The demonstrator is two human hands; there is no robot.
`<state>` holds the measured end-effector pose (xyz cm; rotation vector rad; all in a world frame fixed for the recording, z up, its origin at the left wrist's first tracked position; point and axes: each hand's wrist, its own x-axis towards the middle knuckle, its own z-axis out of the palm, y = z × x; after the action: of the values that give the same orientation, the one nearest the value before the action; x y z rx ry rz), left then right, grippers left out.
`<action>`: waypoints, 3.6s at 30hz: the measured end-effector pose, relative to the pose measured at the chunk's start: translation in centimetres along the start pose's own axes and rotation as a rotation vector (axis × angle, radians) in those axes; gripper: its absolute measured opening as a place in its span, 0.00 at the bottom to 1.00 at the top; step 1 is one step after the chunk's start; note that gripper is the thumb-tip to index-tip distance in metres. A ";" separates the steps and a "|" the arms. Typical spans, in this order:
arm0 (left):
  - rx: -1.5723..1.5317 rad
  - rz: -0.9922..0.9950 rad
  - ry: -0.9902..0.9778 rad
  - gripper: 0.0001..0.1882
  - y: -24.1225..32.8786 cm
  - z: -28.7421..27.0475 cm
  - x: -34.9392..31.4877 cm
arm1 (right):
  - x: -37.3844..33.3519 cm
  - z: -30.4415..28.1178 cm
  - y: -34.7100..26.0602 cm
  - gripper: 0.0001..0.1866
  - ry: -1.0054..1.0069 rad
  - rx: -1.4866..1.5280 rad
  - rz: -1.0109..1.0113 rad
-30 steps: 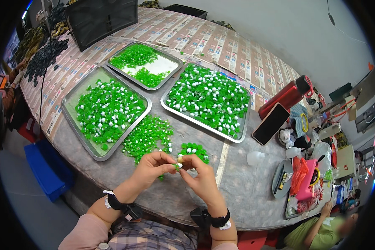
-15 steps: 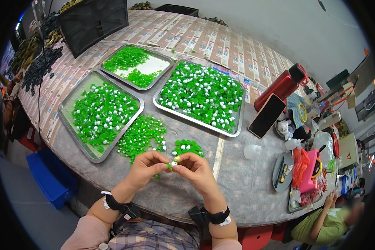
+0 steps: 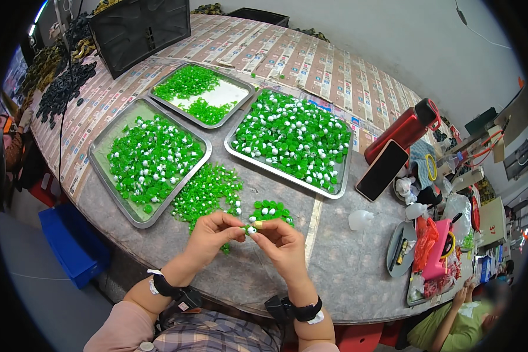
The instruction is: The person repeatedly picks up small green plastic pieces and white beads from trays, applies a small amount of liquid from a squeeze bottle to the green piece, and attaches the white bead to it. The assembled items are placed back onto the table among other completed units.
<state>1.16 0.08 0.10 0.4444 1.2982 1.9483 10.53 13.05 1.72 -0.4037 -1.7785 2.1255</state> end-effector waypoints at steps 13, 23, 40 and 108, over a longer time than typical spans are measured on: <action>0.790 0.551 -0.010 0.04 0.4 0.4 -0.3 | 0.4 -1.8 -0.7 0.11 -0.172 -0.096 0.134; -0.064 0.259 0.193 0.02 1.5 -1.6 0.3 | 0.8 -1.5 -1.1 0.20 -0.067 0.033 -0.045; 1.515 0.489 -0.097 0.05 1.3 -1.7 0.7 | 1.1 -3.9 -1.2 0.14 0.104 -0.070 -0.124; -0.434 -0.187 0.007 0.05 0.2 -0.9 0.4 | -0.7 1.4 -5.4 0.32 0.596 -0.199 -0.524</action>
<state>0.22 -0.23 -0.11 0.0967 0.8502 1.9974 10.95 12.40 7.31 -0.4902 -1.5230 1.3017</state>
